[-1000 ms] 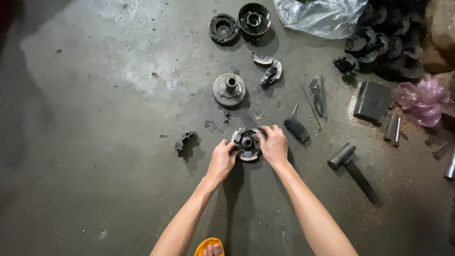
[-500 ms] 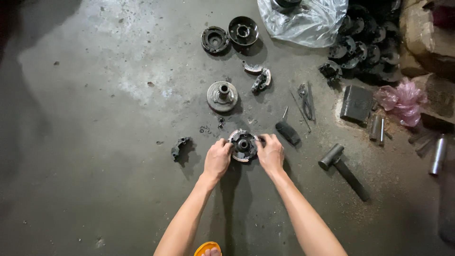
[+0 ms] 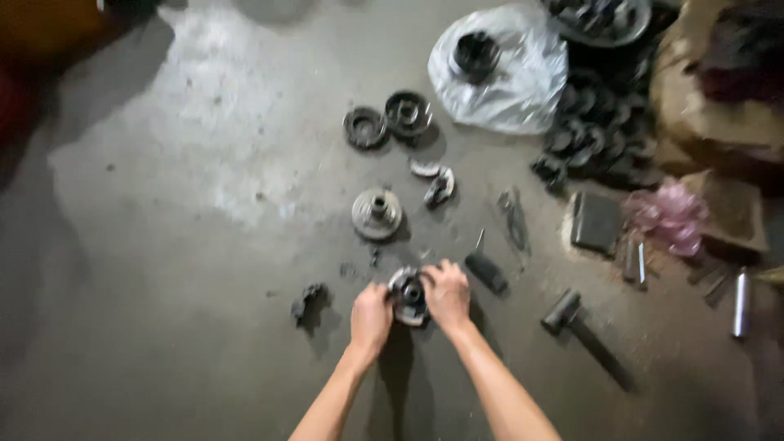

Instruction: The person assembles mechanical components on the floor, fitting small metal pieces into a circular housing. They use a hammer to tap a part into place and later use pliers to adjust a spring mechanism within the assembly.

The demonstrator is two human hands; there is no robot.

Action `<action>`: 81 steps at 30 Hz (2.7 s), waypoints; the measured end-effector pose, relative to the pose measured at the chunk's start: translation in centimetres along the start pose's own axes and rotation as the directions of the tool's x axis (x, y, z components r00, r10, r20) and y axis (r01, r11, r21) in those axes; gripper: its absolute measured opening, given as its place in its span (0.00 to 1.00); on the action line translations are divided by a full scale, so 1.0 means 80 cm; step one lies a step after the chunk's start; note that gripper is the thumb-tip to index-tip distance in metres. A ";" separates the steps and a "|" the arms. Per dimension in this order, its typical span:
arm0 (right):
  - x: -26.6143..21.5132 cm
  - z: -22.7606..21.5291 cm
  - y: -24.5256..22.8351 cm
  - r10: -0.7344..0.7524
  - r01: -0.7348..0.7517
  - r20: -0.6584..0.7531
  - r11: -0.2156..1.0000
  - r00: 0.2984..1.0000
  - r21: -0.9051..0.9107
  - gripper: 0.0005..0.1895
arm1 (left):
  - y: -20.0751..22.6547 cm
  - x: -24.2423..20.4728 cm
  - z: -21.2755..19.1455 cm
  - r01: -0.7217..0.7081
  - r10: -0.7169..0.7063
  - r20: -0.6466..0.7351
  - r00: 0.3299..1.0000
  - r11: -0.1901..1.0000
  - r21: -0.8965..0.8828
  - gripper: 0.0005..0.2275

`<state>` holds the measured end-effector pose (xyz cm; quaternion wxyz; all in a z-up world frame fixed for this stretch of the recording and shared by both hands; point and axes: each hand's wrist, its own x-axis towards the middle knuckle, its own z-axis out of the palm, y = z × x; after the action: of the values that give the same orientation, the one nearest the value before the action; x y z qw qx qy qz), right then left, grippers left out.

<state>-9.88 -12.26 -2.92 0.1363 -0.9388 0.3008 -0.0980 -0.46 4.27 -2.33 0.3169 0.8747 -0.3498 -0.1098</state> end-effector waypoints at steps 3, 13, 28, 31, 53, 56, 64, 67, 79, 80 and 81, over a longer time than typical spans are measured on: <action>0.004 -0.009 -0.012 -0.038 0.051 -0.163 0.996 0.986 0.079 0.02 | -0.018 -0.012 0.033 -0.247 0.260 -0.094 0.961 0.960 0.133 0.06; 0.016 -0.010 -0.026 -0.028 0.031 -0.029 0.993 0.999 0.111 0.19 | -0.120 0.021 0.152 0.156 -0.195 -0.112 0.974 0.945 -0.288 0.05; -0.021 0.091 -0.025 0.041 -0.082 0.178 0.970 0.983 0.228 0.07 | -0.100 0.022 0.114 0.600 -0.572 0.183 0.800 0.749 -0.280 0.11; -0.014 0.074 -0.035 -0.013 -0.017 0.136 0.976 0.991 0.216 0.09 | -0.091 0.023 0.104 0.630 -0.595 0.206 0.777 0.729 -0.269 0.11; -0.004 0.038 -0.046 0.021 -0.093 0.341 0.976 0.940 0.196 0.08 | -0.105 0.020 0.123 0.495 -0.487 0.120 0.865 0.793 -0.355 0.10; -0.022 0.057 -0.043 -0.093 0.044 0.231 0.978 0.969 0.206 0.06 | -0.064 0.006 0.062 0.363 -0.373 0.064 0.926 0.827 -0.431 0.10; -0.028 0.016 -0.063 -0.175 0.148 0.164 0.976 0.971 0.161 0.06 | -0.030 0.077 -0.116 -0.118 -0.010 -0.341 0.940 0.929 -0.351 0.08; -0.029 0.021 -0.065 -0.211 0.200 0.150 0.976 0.966 0.085 0.04 | -0.062 0.101 -0.146 0.089 -0.125 -0.200 0.972 0.980 -0.178 0.07; -0.035 0.021 -0.062 -0.263 0.276 0.161 0.959 0.951 -0.062 0.06 | -0.093 0.102 -0.086 -0.090 -0.041 0.227 0.973 0.838 0.538 0.06; -0.035 0.017 -0.063 -0.272 0.281 0.149 0.959 0.951 -0.038 0.08 | -0.097 0.103 -0.079 -0.095 -0.046 0.241 0.969 0.834 0.544 0.06; -0.034 0.012 -0.065 -0.282 0.286 0.136 0.958 0.950 -0.014 0.10 | -0.101 0.104 -0.072 -0.101 -0.050 0.253 0.966 0.830 0.549 0.06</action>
<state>-9.02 -6.40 -2.49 0.1245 -0.9789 0.1546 -0.0492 12.42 5.83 -2.74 0.0016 0.9024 -0.4162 -0.1111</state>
